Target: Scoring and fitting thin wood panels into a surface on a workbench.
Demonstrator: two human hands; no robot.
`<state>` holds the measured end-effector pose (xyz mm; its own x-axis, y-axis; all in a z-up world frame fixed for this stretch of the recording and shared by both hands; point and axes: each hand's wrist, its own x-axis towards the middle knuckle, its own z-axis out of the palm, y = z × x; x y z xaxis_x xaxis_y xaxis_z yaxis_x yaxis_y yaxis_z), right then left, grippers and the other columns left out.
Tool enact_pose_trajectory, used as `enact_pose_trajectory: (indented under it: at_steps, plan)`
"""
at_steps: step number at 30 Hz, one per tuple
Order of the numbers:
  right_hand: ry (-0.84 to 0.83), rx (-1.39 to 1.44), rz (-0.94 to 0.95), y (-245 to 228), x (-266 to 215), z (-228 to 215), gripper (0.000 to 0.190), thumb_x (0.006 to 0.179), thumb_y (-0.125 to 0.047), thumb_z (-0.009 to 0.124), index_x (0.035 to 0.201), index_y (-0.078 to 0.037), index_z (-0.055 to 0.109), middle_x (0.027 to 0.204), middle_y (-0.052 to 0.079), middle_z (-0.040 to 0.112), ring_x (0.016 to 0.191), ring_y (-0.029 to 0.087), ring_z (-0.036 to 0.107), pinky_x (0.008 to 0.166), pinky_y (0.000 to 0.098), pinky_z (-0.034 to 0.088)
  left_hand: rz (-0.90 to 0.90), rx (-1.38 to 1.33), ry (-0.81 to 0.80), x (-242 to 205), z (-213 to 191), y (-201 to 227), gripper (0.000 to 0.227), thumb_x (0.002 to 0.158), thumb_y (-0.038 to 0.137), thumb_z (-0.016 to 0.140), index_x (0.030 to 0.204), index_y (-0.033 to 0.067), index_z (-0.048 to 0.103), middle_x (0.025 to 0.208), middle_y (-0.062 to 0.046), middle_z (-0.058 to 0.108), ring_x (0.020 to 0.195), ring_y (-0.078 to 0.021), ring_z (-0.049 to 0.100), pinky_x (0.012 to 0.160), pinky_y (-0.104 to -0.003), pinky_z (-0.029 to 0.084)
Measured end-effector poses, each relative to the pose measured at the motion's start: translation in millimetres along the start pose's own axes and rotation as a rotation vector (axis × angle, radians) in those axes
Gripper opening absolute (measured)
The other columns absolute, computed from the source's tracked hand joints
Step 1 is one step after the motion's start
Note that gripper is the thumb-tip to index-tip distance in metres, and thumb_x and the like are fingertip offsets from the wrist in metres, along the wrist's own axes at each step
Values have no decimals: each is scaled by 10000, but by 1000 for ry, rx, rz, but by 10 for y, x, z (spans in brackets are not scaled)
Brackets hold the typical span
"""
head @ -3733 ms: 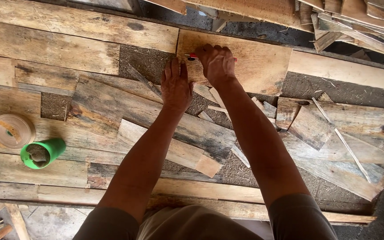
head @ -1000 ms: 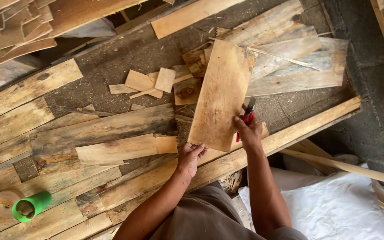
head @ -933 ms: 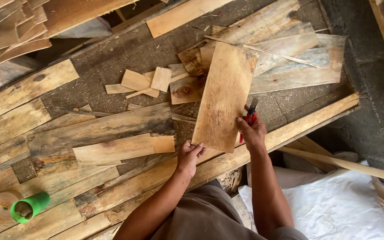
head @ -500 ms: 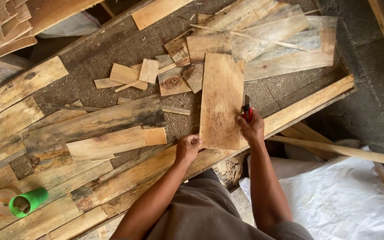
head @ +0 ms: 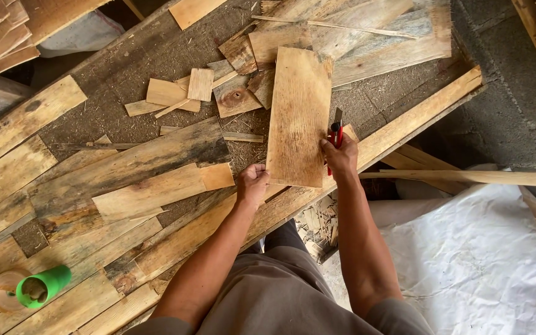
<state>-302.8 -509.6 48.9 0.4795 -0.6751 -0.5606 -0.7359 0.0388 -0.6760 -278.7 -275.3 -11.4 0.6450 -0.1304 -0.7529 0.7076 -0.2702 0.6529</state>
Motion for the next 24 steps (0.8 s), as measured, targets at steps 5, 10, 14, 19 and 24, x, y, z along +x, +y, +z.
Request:
enact_pose_trajectory:
  at_steps: [5, 10, 14, 19, 24]
  plan:
    - [-39, 322, 46, 241, -150, 282, 237, 949, -72, 711, 1186, -84, 703, 913, 41, 745, 751, 127, 693, 694, 289, 618, -1, -330, 16, -31, -291, -4, 82, 929, 66, 719, 1010, 62, 710, 933, -87, 751, 739, -157, 706, 631, -284, 626]
    - [-65, 562, 134, 410, -242, 664, 205, 971, -63, 704, 1175, -47, 710, 902, 80, 726, 743, 158, 672, 692, 331, 598, -37, -659, 64, -59, -594, 43, 84, 926, 47, 741, 996, 75, 703, 945, -72, 751, 743, -142, 688, 611, -246, 598]
    - [-35, 499, 110, 299, -408, 596, 204, 963, -69, 702, 1167, -60, 700, 917, 66, 730, 748, 142, 683, 690, 330, 608, -54, -465, 46, -80, -728, 78, 113, 912, 19, 728, 1009, 74, 708, 938, -76, 752, 722, -138, 691, 593, -240, 603]
    - [18, 216, 86, 243, -481, 261, 205, 976, -107, 722, 1172, -51, 706, 929, 72, 730, 742, 139, 676, 681, 319, 601, -69, -84, -83, -127, -680, 41, 114, 928, 26, 697, 1036, 53, 722, 938, -95, 765, 708, -140, 711, 588, -228, 612]
    - [67, 110, 69, 361, -420, 33, 267, 965, -105, 727, 1231, -84, 713, 949, 59, 742, 752, 117, 679, 686, 272, 599, -96, 30, -243, -88, -449, -69, 121, 930, 20, 704, 1049, 42, 706, 942, -101, 756, 729, -136, 723, 614, -223, 619]
